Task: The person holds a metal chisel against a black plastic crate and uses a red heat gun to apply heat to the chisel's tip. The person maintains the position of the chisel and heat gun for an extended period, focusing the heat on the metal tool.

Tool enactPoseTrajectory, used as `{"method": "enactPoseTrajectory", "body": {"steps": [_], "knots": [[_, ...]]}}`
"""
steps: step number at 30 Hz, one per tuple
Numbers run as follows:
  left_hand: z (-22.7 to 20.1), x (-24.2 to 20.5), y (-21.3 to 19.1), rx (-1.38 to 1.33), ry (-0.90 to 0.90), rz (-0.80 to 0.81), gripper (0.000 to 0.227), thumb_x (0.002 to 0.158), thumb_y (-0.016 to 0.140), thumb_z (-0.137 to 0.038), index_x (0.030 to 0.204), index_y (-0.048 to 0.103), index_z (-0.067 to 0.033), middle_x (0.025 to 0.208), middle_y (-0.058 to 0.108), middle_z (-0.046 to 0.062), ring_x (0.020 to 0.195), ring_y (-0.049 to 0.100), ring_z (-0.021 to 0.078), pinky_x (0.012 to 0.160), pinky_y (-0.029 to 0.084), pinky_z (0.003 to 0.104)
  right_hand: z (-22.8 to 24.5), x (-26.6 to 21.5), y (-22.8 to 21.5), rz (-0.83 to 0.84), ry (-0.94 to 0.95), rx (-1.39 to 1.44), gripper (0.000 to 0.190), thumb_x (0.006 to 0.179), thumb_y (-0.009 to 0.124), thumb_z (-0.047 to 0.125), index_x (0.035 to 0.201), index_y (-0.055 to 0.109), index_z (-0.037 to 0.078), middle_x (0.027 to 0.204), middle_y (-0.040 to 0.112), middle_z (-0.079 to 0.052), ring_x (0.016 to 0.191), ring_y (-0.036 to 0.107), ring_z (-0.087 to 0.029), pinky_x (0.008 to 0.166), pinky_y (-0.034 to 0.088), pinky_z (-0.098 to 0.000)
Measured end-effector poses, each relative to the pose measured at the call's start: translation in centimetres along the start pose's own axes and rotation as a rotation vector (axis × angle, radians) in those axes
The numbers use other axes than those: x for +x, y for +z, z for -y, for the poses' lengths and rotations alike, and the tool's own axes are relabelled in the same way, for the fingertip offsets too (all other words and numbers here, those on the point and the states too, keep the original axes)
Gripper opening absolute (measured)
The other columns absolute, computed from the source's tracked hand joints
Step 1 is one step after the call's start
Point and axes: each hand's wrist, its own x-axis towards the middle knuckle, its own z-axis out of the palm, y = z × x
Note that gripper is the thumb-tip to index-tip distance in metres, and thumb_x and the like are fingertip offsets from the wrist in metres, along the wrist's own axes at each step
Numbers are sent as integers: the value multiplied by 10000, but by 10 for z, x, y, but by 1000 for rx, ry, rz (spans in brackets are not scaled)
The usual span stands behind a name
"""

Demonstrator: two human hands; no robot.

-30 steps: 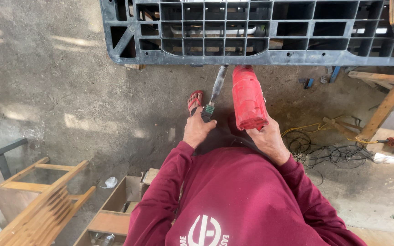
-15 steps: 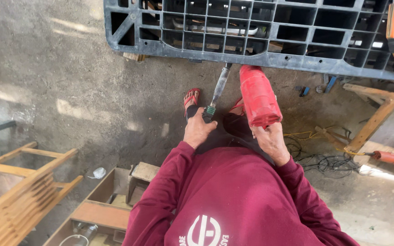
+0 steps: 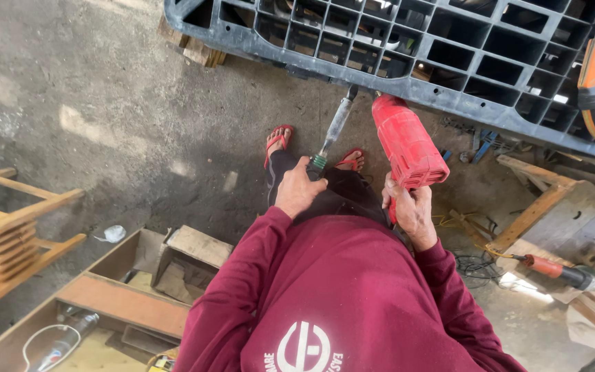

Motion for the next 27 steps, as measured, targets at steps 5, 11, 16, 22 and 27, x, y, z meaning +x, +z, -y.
{"method": "enactPoseTrajectory", "body": {"steps": [5,11,16,22,27], "knots": [[-2,-4,7,-9,-30,13,650,741,758,-362,1314,578,-112,933,743,235,952,719,423,837,542,493,-2,0,-8,15,25,-16,96,1025,580,98,1021,596,3,765,552,-29,638,551,-114,582,489,-285],[-1,-3,13,-5,-15,-16,651,741,766,-356,1318,582,-118,997,728,257,993,701,449,858,540,501,-5,5,-15,38,21,-62,101,1012,581,105,1025,594,6,734,583,-39,604,558,-115,567,482,-280],[3,-4,17,5,-1,-55,677,741,773,-364,1329,567,-99,1019,718,283,1011,689,467,870,538,511,-8,7,-15,58,18,-55,101,1031,574,103,1017,590,5,734,576,-39,609,550,-111,570,471,-277],[5,-7,15,-18,-24,-61,681,744,772,-365,1335,561,-99,1010,720,286,1010,686,471,871,533,516,-6,6,-17,52,30,-84,85,999,581,85,1032,592,7,739,585,-36,598,558,-114,559,483,-277],[6,-7,16,-37,-32,-63,672,753,768,-364,1330,560,-89,1011,721,285,1021,689,464,881,534,506,-5,3,-18,81,22,-111,76,993,570,53,1037,591,-5,757,582,-40,624,552,-109,561,475,-274]]}}
